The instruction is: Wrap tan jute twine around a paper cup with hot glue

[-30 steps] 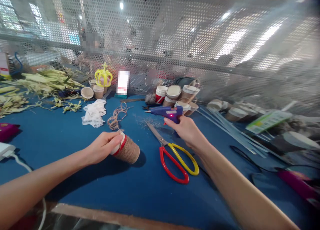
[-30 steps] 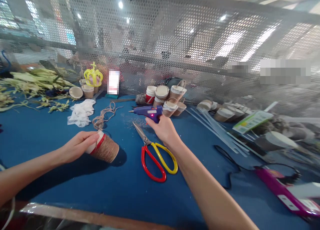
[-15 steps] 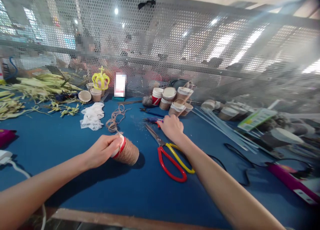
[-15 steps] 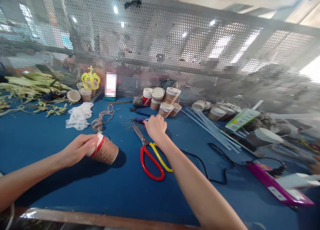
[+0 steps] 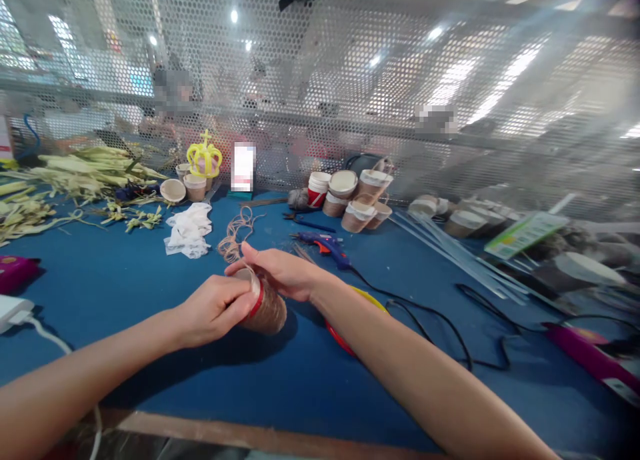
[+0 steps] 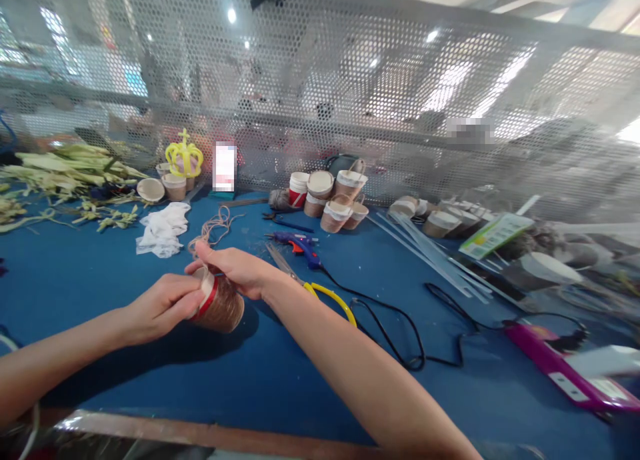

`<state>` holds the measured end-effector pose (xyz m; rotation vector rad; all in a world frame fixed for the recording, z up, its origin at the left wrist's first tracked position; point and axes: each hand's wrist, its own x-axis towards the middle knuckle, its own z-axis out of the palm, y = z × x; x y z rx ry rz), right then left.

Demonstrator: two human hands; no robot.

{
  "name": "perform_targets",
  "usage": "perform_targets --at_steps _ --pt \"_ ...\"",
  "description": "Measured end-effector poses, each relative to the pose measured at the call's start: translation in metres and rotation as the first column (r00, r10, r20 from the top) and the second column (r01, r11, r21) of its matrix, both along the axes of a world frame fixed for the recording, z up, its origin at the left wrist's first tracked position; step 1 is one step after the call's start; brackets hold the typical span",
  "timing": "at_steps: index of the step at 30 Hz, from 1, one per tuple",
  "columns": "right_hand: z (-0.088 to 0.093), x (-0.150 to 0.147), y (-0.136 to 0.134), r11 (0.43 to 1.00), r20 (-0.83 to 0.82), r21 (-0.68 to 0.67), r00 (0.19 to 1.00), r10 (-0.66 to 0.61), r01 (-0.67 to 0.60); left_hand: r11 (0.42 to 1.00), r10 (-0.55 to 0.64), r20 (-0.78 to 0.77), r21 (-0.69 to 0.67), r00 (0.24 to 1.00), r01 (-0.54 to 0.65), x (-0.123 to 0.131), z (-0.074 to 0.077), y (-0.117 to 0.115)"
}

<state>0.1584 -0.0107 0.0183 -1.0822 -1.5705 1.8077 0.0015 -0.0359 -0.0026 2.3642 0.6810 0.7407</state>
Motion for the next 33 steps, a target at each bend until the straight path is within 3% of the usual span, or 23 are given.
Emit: perform_targets --at_steps 2,6,10,14,20,26,33 --pt "0.002 0.000 0.000 0.997 -0.128 -0.067 0.990 -0.057 0.048 1.000 -0.011 0.000 0.010 1.000 0.011 0.000 0.001 0.000" --pt "0.009 0.007 -0.007 0.989 -0.222 -0.026 0.963 -0.151 0.149 0.991 0.033 0.033 -0.133 0.999 -0.028 -0.002 0.000 0.003" --pt "0.011 0.016 -0.013 0.944 -0.231 0.137 0.936 -0.264 0.300 0.949 0.118 0.039 -0.297 0.992 -0.101 -0.002 -0.003 0.007" --pt "0.007 0.020 -0.015 0.878 -0.163 0.301 0.927 -0.336 0.372 0.875 0.175 0.076 -0.469 0.982 -0.119 0.000 -0.005 0.008" --pt "0.004 0.021 -0.015 0.829 -0.075 0.395 0.913 -0.400 0.396 0.719 0.224 0.156 -0.693 0.962 -0.055 0.002 -0.007 0.009" --pt "0.005 0.022 -0.017 0.813 -0.058 0.426 0.909 -0.413 0.396 0.637 0.295 0.188 -0.770 0.937 -0.046 0.001 -0.008 0.010" --pt "0.001 0.020 -0.016 0.819 0.006 0.441 0.911 -0.412 0.367 0.667 0.246 0.223 -0.745 0.943 0.002 0.000 -0.007 0.006"
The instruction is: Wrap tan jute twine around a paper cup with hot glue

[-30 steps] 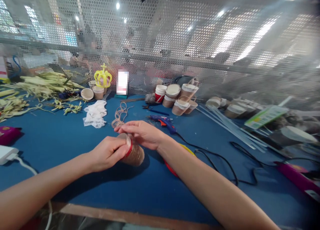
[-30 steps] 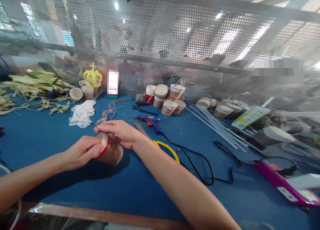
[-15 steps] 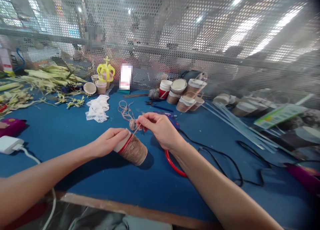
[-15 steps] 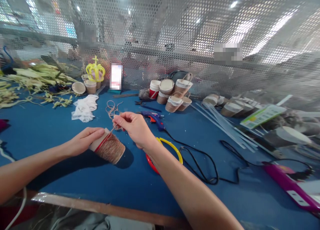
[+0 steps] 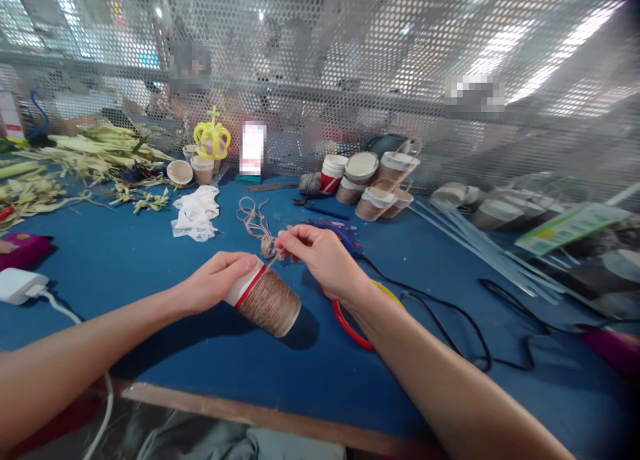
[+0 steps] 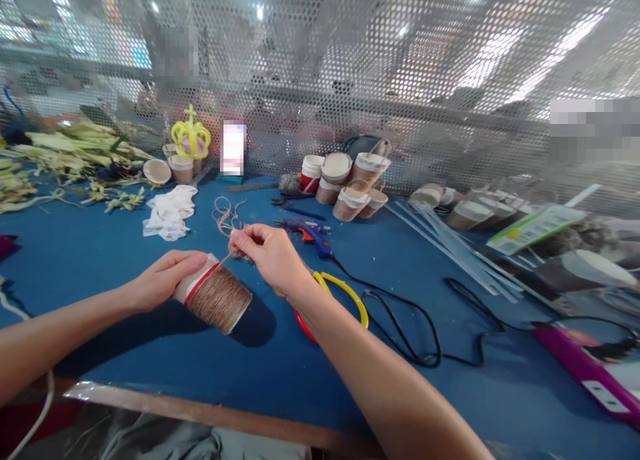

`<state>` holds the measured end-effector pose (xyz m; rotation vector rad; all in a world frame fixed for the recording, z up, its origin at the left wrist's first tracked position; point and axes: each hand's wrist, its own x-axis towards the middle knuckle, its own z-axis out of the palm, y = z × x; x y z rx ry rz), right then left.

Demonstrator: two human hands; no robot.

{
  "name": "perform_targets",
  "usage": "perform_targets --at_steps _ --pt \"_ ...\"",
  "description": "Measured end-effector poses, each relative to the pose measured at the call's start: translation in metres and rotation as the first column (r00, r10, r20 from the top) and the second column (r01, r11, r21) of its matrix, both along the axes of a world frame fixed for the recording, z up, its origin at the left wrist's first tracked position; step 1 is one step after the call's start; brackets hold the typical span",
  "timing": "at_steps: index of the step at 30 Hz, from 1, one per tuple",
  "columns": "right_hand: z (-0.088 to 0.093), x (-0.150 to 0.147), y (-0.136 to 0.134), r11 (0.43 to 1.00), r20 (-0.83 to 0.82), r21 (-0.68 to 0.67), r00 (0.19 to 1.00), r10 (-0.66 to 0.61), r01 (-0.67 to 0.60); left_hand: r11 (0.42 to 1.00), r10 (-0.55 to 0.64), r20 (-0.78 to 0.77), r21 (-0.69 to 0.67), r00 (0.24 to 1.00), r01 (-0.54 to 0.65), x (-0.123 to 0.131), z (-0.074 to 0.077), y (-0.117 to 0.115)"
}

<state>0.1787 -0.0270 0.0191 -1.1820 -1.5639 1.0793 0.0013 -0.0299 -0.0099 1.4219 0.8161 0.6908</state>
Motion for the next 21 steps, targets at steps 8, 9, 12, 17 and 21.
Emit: perform_targets --at_steps 8,9,12,17,21 --pt "-0.006 0.000 0.000 1.000 0.039 -0.012 0.999 0.022 -0.021 0.997 -0.045 0.032 0.067 0.998 0.043 -0.001 0.002 -0.003" --pt "-0.007 -0.001 0.000 1.000 0.043 -0.013 0.999 0.025 -0.024 0.996 -0.051 0.036 0.076 0.998 0.048 -0.001 0.002 -0.003" --pt "-0.008 -0.002 0.000 0.999 0.054 -0.014 0.998 0.034 -0.033 0.993 -0.065 0.047 0.106 0.997 0.059 -0.001 0.002 -0.003" --pt "-0.011 -0.004 0.000 0.998 0.085 -0.022 0.994 0.061 -0.060 0.988 -0.075 0.039 0.141 0.996 0.068 -0.002 0.003 -0.004" --pt "-0.013 -0.005 0.000 0.997 0.121 -0.022 0.990 0.074 -0.071 0.982 -0.084 0.013 0.173 0.996 0.080 -0.004 0.002 -0.005"
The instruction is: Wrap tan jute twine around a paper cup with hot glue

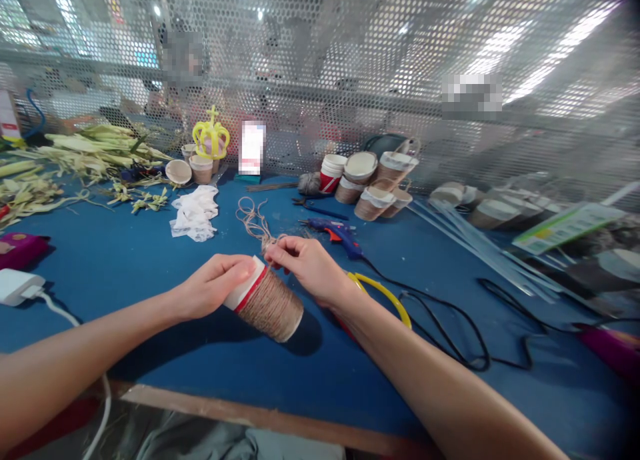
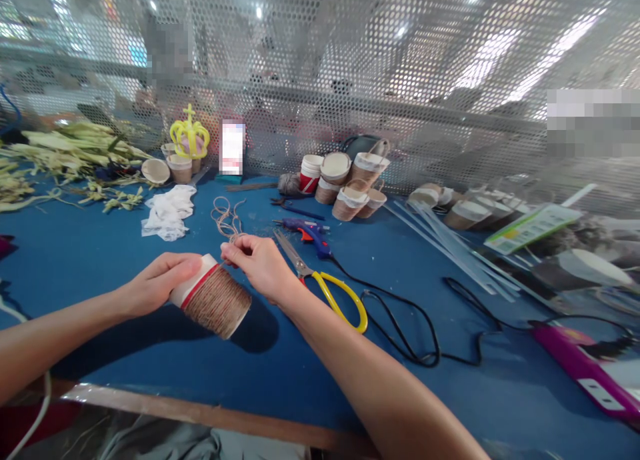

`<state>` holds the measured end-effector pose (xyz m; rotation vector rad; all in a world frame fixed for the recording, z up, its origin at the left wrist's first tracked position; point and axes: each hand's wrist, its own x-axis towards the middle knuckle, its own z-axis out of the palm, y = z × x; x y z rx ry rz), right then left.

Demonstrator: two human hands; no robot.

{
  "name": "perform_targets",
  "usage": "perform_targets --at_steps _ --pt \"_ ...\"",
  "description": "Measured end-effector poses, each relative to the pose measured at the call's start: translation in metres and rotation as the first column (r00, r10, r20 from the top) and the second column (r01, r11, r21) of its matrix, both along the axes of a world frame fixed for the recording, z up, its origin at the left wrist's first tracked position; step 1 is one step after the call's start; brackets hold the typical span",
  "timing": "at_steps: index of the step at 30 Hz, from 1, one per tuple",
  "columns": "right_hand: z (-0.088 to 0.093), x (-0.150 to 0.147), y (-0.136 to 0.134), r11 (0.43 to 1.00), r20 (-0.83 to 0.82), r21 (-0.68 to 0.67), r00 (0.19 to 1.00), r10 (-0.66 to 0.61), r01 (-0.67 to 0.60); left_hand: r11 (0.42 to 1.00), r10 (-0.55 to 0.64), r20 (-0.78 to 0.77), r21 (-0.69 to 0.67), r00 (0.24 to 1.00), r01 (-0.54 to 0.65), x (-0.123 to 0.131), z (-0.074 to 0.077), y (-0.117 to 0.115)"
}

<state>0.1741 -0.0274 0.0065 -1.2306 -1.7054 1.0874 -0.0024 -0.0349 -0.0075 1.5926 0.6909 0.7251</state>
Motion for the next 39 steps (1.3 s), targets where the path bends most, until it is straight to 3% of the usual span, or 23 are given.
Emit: perform_targets --at_steps 20,30,35,37,39 --pt "-0.005 -0.007 -0.003 1.000 0.139 0.012 0.990 -0.002 0.001 1.000 0.003 -0.030 -0.023 1.000 -0.004 -0.001 -0.003 0.001" --pt "-0.005 -0.004 0.000 0.999 0.115 -0.049 0.993 -0.001 0.007 0.993 0.089 0.049 -0.076 0.995 -0.085 0.004 0.001 0.004" --pt "0.008 0.007 -0.002 0.968 0.045 -0.215 0.989 0.141 -0.128 0.944 0.313 0.149 -0.155 0.938 -0.290 0.004 0.000 0.015" --pt "0.011 0.010 -0.003 0.949 0.034 -0.235 0.973 0.226 -0.212 0.939 0.319 0.183 -0.192 0.930 -0.284 0.002 0.000 0.019" --pt "0.010 0.011 -0.003 0.942 0.028 -0.229 0.965 0.260 -0.247 0.957 0.253 0.211 -0.199 0.944 -0.212 0.000 0.000 0.022"
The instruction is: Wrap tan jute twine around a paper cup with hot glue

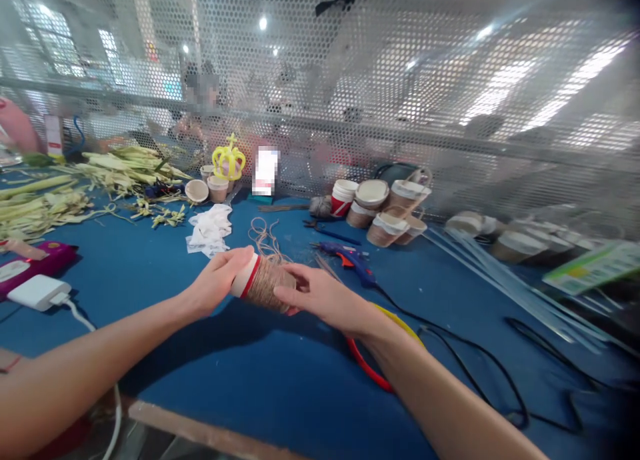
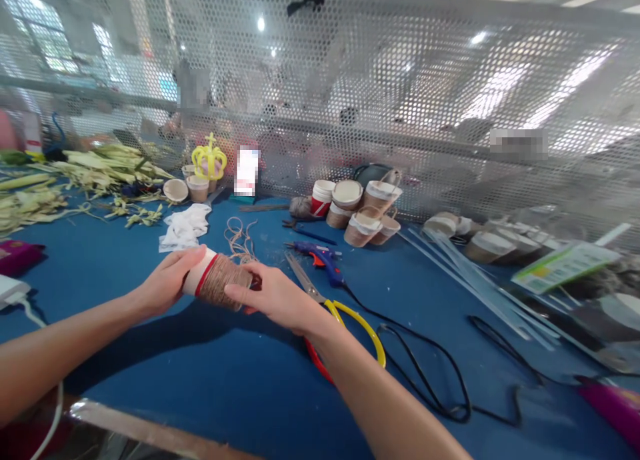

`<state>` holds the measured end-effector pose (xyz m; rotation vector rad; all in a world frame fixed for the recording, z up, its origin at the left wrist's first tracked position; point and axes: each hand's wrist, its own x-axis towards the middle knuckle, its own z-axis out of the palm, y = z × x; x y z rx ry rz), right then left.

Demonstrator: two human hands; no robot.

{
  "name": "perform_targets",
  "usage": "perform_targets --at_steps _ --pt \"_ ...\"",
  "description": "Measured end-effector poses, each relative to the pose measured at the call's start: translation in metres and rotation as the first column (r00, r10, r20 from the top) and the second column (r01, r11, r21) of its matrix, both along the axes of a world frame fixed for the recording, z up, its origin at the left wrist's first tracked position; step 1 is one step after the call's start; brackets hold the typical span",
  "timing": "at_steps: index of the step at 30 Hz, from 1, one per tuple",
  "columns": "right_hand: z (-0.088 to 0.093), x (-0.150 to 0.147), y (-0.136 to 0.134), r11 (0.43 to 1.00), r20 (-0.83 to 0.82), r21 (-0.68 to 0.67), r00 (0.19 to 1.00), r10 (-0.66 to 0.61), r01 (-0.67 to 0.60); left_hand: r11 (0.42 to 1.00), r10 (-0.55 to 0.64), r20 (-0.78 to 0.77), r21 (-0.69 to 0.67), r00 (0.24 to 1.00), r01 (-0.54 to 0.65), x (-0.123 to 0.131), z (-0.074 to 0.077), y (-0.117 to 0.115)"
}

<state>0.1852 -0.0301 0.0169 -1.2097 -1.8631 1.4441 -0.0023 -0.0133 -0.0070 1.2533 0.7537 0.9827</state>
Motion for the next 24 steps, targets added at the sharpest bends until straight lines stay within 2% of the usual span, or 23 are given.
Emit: perform_targets --at_steps 2,4,7,9,16,24 --pt "-0.001 0.001 0.000 0.999 0.009 0.023 0.999 -0.036 0.035 0.997 -0.057 -0.017 0.041 0.998 0.057 -0.003 0.002 0.001" --pt "-0.003 0.001 -0.001 0.990 0.054 0.102 0.993 -0.108 0.102 0.993 -0.077 -0.061 0.090 0.995 0.082 -0.005 0.005 0.001" --pt "-0.005 0.001 -0.006 0.953 0.102 0.233 0.969 -0.223 0.195 0.985 -0.117 -0.097 0.119 0.988 0.128 -0.006 0.008 -0.001" --pt "-0.008 0.000 -0.011 0.935 0.077 0.260 0.960 -0.269 0.241 0.981 -0.131 -0.106 0.133 0.986 0.145 -0.005 0.008 -0.002" --pt "-0.021 0.000 -0.019 0.930 0.010 0.211 0.951 -0.310 0.301 0.976 -0.136 -0.157 0.147 0.978 0.159 -0.003 0.006 -0.004" --pt "-0.021 -0.001 -0.021 0.937 0.033 0.178 0.950 -0.310 0.299 0.977 -0.147 -0.134 0.135 0.980 0.165 -0.001 0.004 -0.004"
